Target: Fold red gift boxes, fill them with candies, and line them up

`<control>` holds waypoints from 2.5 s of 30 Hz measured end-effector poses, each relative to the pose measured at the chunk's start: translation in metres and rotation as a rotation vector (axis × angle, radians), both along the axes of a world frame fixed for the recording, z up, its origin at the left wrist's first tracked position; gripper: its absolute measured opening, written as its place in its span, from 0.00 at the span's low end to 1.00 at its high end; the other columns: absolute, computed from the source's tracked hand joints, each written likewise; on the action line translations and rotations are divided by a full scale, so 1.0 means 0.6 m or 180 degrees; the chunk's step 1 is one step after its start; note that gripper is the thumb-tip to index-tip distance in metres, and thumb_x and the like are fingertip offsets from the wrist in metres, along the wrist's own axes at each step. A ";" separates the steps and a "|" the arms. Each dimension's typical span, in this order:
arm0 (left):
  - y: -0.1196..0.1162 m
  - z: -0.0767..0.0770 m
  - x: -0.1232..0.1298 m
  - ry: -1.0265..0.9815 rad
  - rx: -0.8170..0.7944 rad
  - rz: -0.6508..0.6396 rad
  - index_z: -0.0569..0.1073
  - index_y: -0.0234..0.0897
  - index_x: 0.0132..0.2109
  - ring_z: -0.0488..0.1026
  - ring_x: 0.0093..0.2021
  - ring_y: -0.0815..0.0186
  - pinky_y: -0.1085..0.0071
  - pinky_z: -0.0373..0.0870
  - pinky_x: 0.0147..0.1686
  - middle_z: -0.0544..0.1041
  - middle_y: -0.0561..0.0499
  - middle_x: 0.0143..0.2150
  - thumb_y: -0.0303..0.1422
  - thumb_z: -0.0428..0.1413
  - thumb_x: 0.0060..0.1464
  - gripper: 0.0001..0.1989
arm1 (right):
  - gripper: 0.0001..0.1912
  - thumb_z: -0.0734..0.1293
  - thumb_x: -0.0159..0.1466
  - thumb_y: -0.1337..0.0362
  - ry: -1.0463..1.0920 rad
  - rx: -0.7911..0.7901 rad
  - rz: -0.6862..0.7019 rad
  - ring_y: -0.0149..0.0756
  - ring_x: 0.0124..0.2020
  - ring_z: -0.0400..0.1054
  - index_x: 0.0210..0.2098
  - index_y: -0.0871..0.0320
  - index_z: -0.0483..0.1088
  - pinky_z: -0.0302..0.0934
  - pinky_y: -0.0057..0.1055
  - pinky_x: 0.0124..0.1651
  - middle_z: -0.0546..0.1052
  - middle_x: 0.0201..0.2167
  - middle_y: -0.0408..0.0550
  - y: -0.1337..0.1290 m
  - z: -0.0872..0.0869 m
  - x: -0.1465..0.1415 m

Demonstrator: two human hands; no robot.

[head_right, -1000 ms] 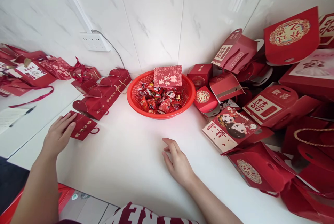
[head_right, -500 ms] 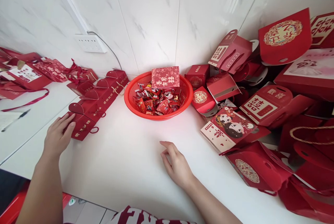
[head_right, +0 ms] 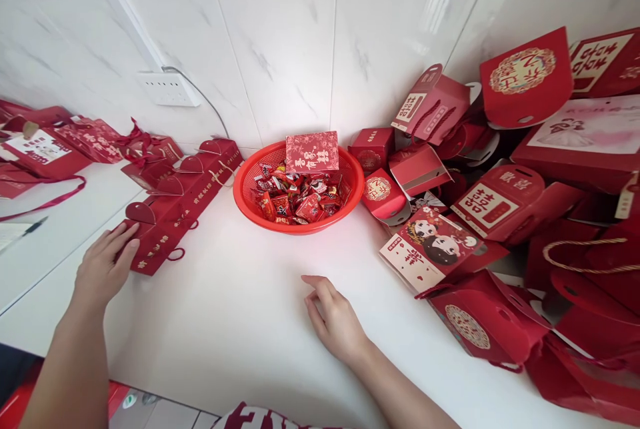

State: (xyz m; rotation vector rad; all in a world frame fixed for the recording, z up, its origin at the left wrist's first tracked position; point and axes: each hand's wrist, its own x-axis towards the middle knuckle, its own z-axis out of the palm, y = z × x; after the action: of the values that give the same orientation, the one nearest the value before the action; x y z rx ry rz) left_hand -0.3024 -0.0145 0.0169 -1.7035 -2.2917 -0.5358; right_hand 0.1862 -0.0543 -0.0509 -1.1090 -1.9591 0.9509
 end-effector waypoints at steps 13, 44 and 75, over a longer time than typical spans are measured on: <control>0.014 0.064 0.057 0.0084 -0.0046 0.0352 0.65 0.44 0.65 0.58 0.69 0.48 0.34 0.52 0.63 0.60 0.40 0.70 0.52 0.43 0.64 0.29 | 0.18 0.56 0.71 0.69 0.0064 0.0017 0.0045 0.36 0.43 0.73 0.59 0.50 0.58 0.69 0.36 0.47 0.71 0.51 0.51 0.005 -0.002 -0.004; 0.375 0.089 0.075 -0.0031 -0.1345 -0.0646 0.53 0.24 0.70 0.44 0.72 0.39 0.24 0.26 0.58 0.51 0.28 0.72 0.47 0.55 0.61 0.41 | 0.18 0.58 0.69 0.71 -0.0037 0.0101 0.0044 0.37 0.42 0.74 0.57 0.54 0.62 0.70 0.38 0.48 0.74 0.51 0.52 0.016 0.009 -0.012; 0.112 -0.085 0.541 -0.0583 -0.1801 -0.4685 0.59 0.55 0.69 0.52 0.72 0.58 0.51 0.45 0.71 0.57 0.54 0.72 0.43 0.50 0.66 0.26 | 0.21 0.60 0.65 0.62 -0.2144 -0.0701 -0.3313 0.54 0.43 0.74 0.55 0.58 0.71 0.65 0.43 0.39 0.80 0.45 0.59 0.015 0.128 0.376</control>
State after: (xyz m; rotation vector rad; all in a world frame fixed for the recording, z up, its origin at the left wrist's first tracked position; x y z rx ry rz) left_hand 0.0225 0.0526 -0.0340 -3.5466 -0.8313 -0.2079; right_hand 0.4121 -0.0456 0.0258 -2.4445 -1.3371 0.2054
